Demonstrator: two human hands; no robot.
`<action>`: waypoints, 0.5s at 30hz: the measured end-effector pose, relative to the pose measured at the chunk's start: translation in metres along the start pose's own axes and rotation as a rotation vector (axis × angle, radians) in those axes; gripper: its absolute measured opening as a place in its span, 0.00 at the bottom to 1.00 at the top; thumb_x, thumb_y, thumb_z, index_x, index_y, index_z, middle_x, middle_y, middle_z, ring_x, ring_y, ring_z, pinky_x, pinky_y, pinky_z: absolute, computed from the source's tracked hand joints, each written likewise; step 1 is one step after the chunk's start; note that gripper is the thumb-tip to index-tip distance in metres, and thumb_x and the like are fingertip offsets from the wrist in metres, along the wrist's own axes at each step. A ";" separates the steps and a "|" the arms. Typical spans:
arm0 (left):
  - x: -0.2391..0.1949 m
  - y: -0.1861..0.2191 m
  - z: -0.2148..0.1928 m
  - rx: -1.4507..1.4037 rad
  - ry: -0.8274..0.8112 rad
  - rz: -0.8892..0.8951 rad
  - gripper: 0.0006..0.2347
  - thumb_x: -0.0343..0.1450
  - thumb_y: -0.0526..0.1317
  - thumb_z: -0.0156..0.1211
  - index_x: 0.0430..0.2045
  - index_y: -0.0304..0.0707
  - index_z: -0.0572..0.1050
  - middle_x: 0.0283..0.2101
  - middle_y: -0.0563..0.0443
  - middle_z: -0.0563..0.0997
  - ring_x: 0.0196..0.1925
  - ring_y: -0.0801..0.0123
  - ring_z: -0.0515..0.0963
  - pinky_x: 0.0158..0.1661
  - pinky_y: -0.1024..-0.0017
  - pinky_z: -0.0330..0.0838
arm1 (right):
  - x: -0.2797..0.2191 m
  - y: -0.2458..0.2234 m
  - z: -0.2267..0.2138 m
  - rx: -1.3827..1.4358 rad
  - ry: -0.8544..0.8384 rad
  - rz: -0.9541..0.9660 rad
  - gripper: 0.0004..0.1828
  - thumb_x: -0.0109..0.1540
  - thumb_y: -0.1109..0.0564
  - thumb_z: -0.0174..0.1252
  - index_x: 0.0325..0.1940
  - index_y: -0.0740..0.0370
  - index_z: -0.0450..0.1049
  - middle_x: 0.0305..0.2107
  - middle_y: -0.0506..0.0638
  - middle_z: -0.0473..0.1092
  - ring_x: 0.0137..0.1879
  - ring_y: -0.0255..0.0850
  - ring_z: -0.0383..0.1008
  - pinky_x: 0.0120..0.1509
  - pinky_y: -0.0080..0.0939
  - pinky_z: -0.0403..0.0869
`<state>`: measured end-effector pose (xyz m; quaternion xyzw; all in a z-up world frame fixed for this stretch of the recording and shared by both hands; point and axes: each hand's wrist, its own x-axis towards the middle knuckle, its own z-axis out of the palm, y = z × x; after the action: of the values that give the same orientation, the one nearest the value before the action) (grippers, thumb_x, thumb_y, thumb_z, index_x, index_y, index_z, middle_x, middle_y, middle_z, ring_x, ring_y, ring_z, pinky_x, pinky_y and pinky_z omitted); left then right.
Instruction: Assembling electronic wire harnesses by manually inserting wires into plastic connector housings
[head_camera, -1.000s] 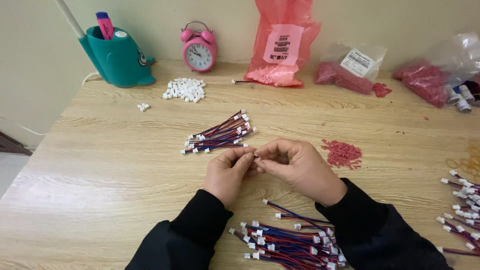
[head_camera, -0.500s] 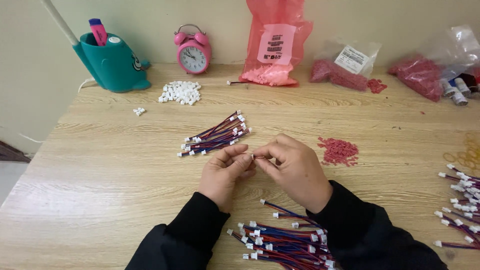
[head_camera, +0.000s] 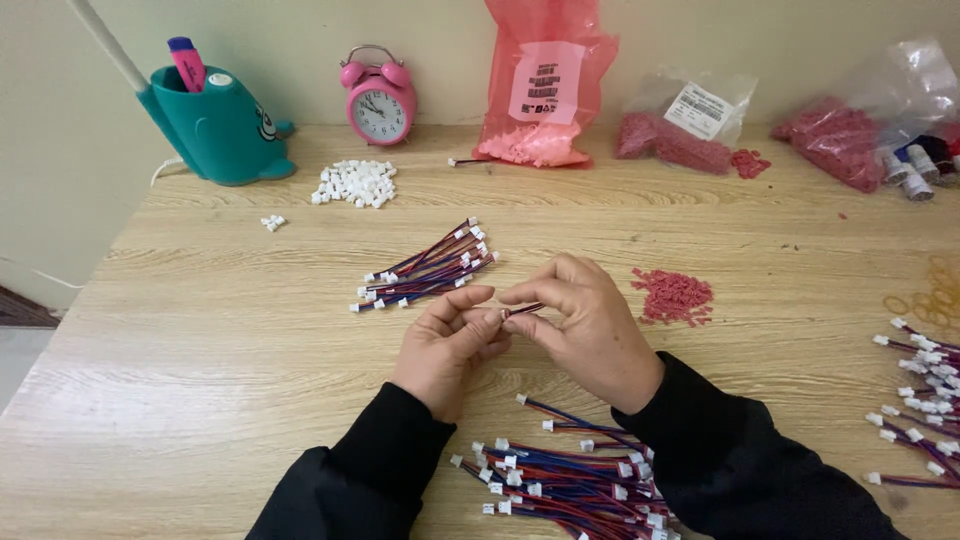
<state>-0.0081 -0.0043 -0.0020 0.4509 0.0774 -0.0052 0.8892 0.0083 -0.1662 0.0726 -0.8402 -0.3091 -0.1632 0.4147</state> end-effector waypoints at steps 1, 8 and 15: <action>0.001 -0.002 -0.002 0.000 0.000 0.000 0.14 0.65 0.29 0.63 0.44 0.29 0.74 0.30 0.40 0.82 0.33 0.60 0.84 0.36 0.68 0.81 | 0.000 -0.001 -0.001 0.000 0.000 0.000 0.07 0.55 0.53 0.67 0.37 0.49 0.81 0.28 0.48 0.69 0.39 0.47 0.72 0.47 0.45 0.69; 0.001 0.000 -0.003 -0.021 -0.019 0.010 0.14 0.65 0.28 0.63 0.44 0.29 0.74 0.29 0.41 0.82 0.32 0.61 0.84 0.34 0.68 0.82 | 0.001 -0.016 -0.005 -0.115 0.015 -0.041 0.02 0.56 0.51 0.66 0.33 0.45 0.80 0.29 0.40 0.72 0.45 0.40 0.70 0.54 0.45 0.60; 0.008 -0.008 -0.011 -0.036 -0.018 0.013 0.15 0.65 0.28 0.63 0.45 0.29 0.73 0.31 0.39 0.82 0.33 0.60 0.84 0.36 0.67 0.81 | 0.001 -0.012 0.002 0.150 -0.062 0.044 0.02 0.57 0.61 0.64 0.33 0.57 0.79 0.24 0.52 0.75 0.33 0.46 0.77 0.40 0.42 0.72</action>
<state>-0.0025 -0.0004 -0.0161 0.4353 0.0664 -0.0019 0.8978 0.0015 -0.1581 0.0792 -0.8179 -0.3148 -0.1045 0.4701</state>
